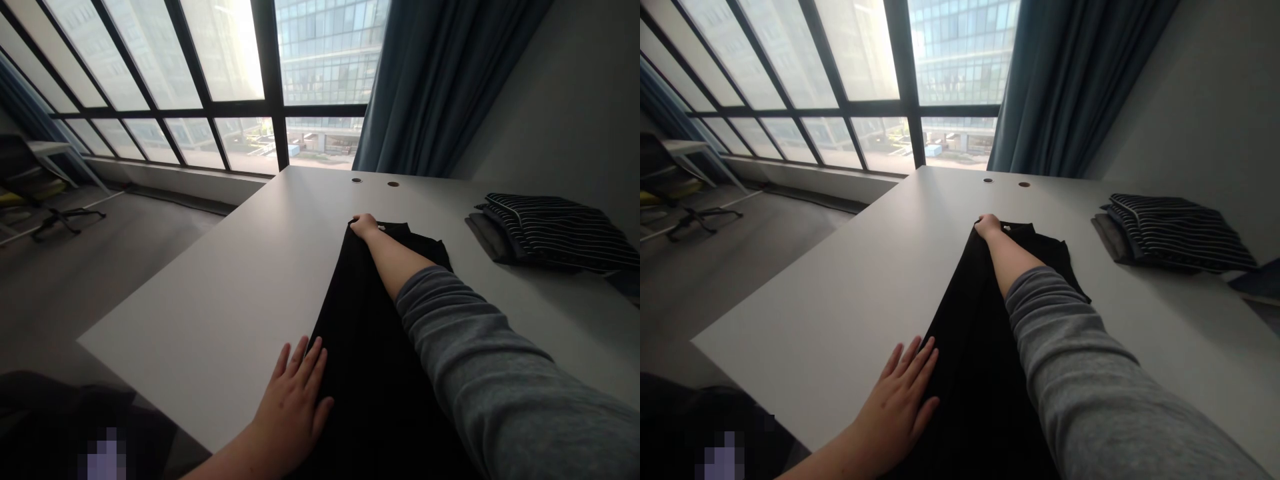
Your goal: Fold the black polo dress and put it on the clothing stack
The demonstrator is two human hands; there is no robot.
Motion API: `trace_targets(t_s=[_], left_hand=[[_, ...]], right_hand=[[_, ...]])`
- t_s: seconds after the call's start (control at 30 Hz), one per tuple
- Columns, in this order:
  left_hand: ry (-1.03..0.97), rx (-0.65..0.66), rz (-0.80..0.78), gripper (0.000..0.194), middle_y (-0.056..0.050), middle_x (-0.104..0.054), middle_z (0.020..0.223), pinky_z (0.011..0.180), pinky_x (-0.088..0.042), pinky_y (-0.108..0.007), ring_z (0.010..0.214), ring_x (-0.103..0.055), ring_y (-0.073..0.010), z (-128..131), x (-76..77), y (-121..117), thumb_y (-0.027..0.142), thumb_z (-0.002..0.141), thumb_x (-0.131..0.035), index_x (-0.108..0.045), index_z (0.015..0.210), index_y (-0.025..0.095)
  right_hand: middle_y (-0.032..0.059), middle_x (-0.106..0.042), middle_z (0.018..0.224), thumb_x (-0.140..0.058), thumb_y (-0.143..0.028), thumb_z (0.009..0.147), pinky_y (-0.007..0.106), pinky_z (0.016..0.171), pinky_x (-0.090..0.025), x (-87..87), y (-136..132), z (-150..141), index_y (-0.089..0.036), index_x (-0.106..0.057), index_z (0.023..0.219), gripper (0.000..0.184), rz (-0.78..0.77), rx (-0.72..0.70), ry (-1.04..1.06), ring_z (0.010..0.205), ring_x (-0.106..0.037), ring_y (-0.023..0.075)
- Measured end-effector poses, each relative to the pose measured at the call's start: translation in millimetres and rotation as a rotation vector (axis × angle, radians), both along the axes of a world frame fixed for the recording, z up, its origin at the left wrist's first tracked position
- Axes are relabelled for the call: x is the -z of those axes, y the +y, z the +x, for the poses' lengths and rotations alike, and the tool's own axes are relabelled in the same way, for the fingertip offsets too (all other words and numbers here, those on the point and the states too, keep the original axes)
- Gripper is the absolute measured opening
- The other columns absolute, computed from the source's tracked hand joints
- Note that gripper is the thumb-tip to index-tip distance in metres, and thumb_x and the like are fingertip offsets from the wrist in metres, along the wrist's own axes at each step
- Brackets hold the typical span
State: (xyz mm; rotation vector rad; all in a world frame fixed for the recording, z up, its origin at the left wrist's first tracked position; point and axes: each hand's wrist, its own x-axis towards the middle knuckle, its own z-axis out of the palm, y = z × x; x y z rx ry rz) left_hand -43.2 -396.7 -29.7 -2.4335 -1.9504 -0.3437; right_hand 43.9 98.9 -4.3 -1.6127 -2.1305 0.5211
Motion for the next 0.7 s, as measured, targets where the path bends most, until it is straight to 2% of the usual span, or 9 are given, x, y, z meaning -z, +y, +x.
trace_targets(t_s=[0.07,0.13,0.27,0.33,0.4,0.47,0.53,0.6,0.7], left_hand=[[0.019,-0.008,0.03,0.072,-0.011,-0.032,0.172,0.128,-0.029,-0.061,0.161,-0.024,-0.0354,0.9,1.5,-0.6,0.042,0.104,-0.048,-0.024,0.168,0.02],[0.042,-0.007,0.062,0.071,-0.014,-0.032,0.171,0.127,-0.031,-0.061,0.161,-0.025,-0.0353,1.4,1.5,-0.7,0.042,0.104,-0.048,-0.025,0.167,0.017],[0.095,0.001,0.092,0.068,-0.015,-0.032,0.171,0.127,-0.032,-0.058,0.161,-0.025,-0.0337,1.0,-0.9,-0.6,0.041,0.105,-0.048,-0.03,0.165,0.013],[0.103,0.008,0.097,0.068,-0.015,-0.034,0.171,0.127,-0.031,-0.057,0.161,-0.026,-0.0329,0.3,-2.0,-0.5,0.039,0.105,-0.048,-0.031,0.164,0.013],[0.105,0.011,0.103,0.067,-0.016,-0.034,0.17,0.127,-0.032,-0.056,0.161,-0.027,-0.0323,-0.3,-2.6,-0.3,0.038,0.104,-0.049,-0.032,0.164,0.012],[0.119,0.009,0.106,0.067,-0.016,-0.034,0.17,0.127,-0.033,-0.055,0.16,-0.028,-0.032,-0.3,-3.1,0.0,0.038,0.104,-0.049,-0.032,0.164,0.012],[0.138,0.002,0.114,0.068,-0.016,-0.033,0.171,0.126,-0.035,-0.055,0.16,-0.028,-0.0321,0.4,-3.9,0.2,0.037,0.104,-0.048,-0.032,0.164,0.011],[0.154,-0.002,0.124,0.069,-0.016,-0.033,0.171,0.124,-0.036,-0.055,0.16,-0.028,-0.0326,1.5,-4.8,0.5,0.037,0.103,-0.049,-0.031,0.164,0.01],[0.167,-0.001,0.128,0.071,-0.017,-0.032,0.171,0.122,-0.038,-0.056,0.159,-0.03,-0.0332,2.9,-5.6,0.5,0.037,0.102,-0.05,-0.029,0.165,0.009]], right_hand=[[0.0204,-0.054,0.145,-0.059,-0.022,0.09,0.044,0.123,-0.037,-4.0,-6.3,4.6,-0.009,-0.069,0.13,0.043,0.071,-0.067,-0.142,0.138,-0.045,0.0305],[0.0199,-0.045,0.153,-0.052,-0.023,0.094,0.05,0.123,-0.033,-9.0,-14.2,8.5,-0.012,-0.067,0.133,0.043,0.183,-0.135,-0.286,0.143,-0.037,0.0342],[0.021,-0.053,0.145,-0.035,-0.024,0.1,0.05,0.116,-0.038,-15.4,-24.5,8.3,-0.012,-0.069,0.129,0.046,0.373,-0.318,-0.533,0.134,-0.045,0.0327],[0.0211,-0.057,0.14,-0.036,-0.029,0.101,0.049,0.116,-0.038,-13.9,-24.4,4.3,-0.011,-0.071,0.125,0.046,0.328,-0.383,-0.592,0.132,-0.049,0.0316],[0.0194,-0.054,0.147,-0.037,-0.039,0.103,0.052,0.121,-0.035,-8.4,-21.6,-0.1,-0.013,-0.068,0.134,0.051,0.212,-0.373,-0.616,0.137,-0.049,0.032],[0.0165,-0.042,0.161,-0.033,-0.049,0.104,0.056,0.128,-0.026,-0.4,-17.5,-3.5,-0.014,-0.055,0.151,0.062,0.081,-0.325,-0.597,0.149,-0.04,0.0319],[0.0131,-0.023,0.171,-0.027,-0.056,0.105,0.057,0.133,-0.016,8.1,-13.3,-5.0,-0.016,-0.036,0.164,0.073,-0.005,-0.283,-0.554,0.16,-0.024,0.0297],[0.0103,-0.008,0.175,-0.025,-0.06,0.104,0.056,0.135,-0.011,14.8,-9.5,-4.9,-0.016,-0.021,0.17,0.079,-0.056,-0.254,-0.52,0.165,-0.011,0.0277],[0.0084,0.0,0.175,-0.026,-0.062,0.103,0.054,0.136,-0.008,20.3,-5.1,-3.3,-0.016,-0.013,0.171,0.083,-0.085,-0.221,-0.483,0.166,-0.005,0.0263]])
